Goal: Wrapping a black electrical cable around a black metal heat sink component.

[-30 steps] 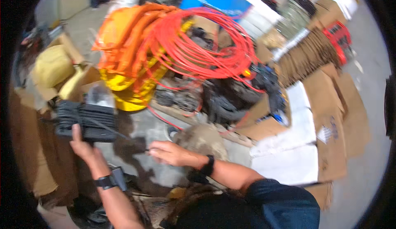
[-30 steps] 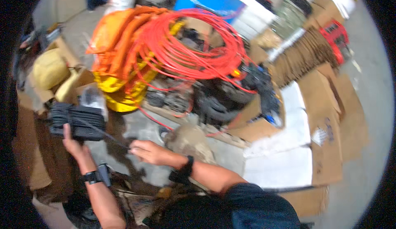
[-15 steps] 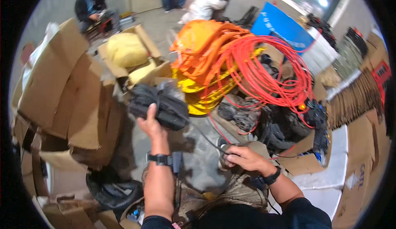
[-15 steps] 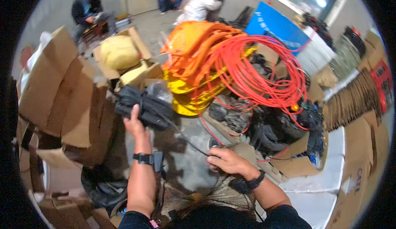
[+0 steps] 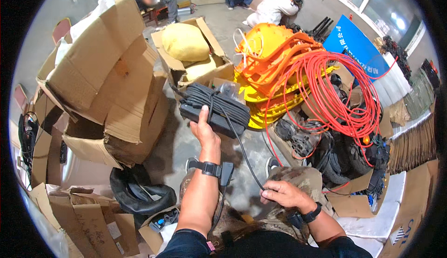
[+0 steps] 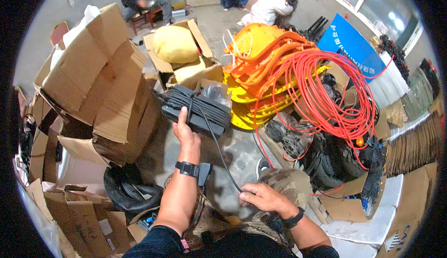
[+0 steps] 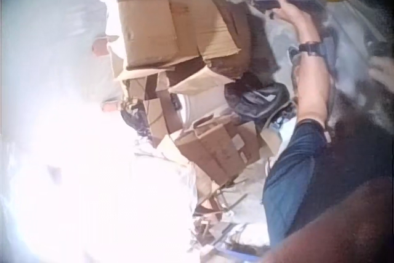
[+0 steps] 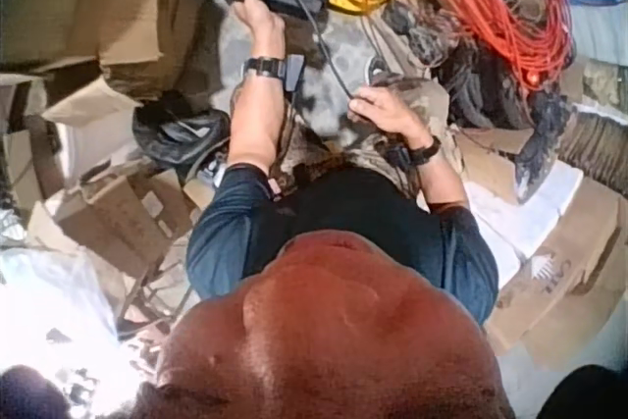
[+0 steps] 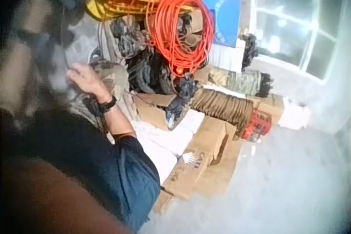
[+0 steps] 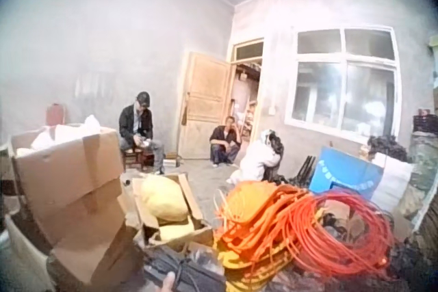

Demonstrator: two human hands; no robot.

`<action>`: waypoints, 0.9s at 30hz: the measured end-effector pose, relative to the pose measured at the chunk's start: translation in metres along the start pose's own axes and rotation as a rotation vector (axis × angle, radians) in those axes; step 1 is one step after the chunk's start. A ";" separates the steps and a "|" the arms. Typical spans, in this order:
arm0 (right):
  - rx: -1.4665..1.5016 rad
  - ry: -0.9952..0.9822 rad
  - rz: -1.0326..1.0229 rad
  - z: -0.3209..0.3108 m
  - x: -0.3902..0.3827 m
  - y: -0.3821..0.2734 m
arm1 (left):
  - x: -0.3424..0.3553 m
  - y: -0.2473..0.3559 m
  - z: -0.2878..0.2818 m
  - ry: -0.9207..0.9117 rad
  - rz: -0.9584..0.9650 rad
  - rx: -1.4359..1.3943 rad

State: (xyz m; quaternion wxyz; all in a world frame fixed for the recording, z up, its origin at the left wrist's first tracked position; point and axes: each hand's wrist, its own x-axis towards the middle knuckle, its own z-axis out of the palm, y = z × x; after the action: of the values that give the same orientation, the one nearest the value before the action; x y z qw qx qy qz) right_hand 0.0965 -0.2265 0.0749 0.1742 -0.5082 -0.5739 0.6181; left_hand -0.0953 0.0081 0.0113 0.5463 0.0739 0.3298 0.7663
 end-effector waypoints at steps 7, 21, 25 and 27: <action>0.075 0.001 -0.034 0.010 -0.002 0.004 | -0.002 0.009 -0.007 0.040 0.007 -0.025; -0.210 -0.058 -0.032 0.028 0.038 0.035 | 0.002 -0.012 -0.003 -0.074 -0.055 -0.159; -0.341 0.192 -0.152 0.016 0.086 0.094 | -0.021 -0.008 0.002 -0.242 -0.249 -0.244; -0.371 0.248 -0.136 0.012 0.110 0.088 | -0.013 -0.017 -0.028 -0.196 -0.317 -0.232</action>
State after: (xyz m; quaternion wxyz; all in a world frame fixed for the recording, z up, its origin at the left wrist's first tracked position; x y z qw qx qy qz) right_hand 0.0725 -0.1703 -0.0524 0.1880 -0.5637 -0.6848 0.4219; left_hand -0.0901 -0.0118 -0.0168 0.6944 0.0319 0.1923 0.6927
